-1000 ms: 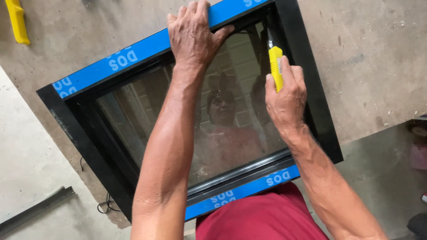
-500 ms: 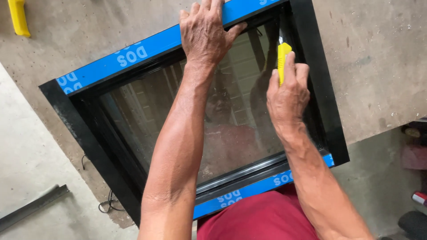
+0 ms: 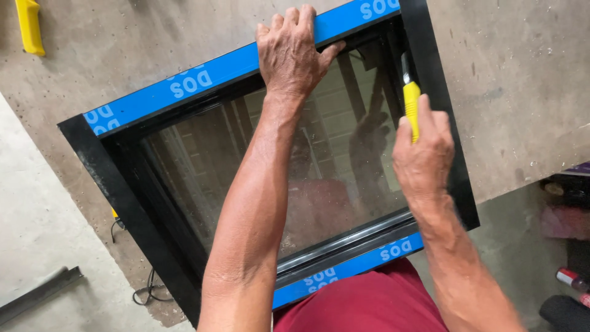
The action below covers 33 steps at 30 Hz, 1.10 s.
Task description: Trimming excess material from the edges of a window pane using a utility knife
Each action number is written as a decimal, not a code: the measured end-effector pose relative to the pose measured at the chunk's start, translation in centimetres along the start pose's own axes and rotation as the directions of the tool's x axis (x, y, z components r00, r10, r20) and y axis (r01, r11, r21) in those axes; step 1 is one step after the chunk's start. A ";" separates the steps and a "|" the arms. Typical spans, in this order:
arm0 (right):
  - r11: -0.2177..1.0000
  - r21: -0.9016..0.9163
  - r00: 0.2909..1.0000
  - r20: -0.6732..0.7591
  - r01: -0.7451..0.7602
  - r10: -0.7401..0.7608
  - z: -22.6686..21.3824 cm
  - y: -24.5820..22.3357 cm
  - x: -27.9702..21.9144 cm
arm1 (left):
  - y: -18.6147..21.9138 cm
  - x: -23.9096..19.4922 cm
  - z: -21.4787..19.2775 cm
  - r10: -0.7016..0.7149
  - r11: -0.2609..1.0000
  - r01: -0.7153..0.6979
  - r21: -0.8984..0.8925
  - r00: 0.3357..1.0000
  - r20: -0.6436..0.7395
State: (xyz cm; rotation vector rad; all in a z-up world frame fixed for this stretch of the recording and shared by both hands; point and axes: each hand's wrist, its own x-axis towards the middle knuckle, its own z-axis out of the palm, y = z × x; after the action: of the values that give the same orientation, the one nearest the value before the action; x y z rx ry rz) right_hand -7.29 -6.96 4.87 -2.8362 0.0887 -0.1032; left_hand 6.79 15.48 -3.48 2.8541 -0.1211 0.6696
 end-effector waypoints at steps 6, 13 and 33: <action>0.972 0.100 0.977 -0.022 0.213 -0.212 -1.2 0.7 4.4 | 0.2 0.0 0.2 -0.025 1.000 0.025 -0.014 1.000 -0.007; 0.975 0.027 0.975 0.022 0.221 -0.221 -0.6 0.9 6.0 | 0.2 0.3 -0.8 -0.049 0.997 0.052 -0.050 0.997 0.062; 0.230 0.763 0.777 0.500 -0.604 0.382 3.7 -4.5 5.0 | -2.6 -0.3 -2.6 0.295 0.946 -0.272 -0.178 0.947 0.124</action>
State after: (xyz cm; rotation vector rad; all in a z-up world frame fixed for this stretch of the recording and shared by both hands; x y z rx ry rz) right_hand -1.81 -1.99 3.03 -1.5427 0.6844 0.2400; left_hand 5.75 18.62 -1.80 2.7528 -0.5928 0.4697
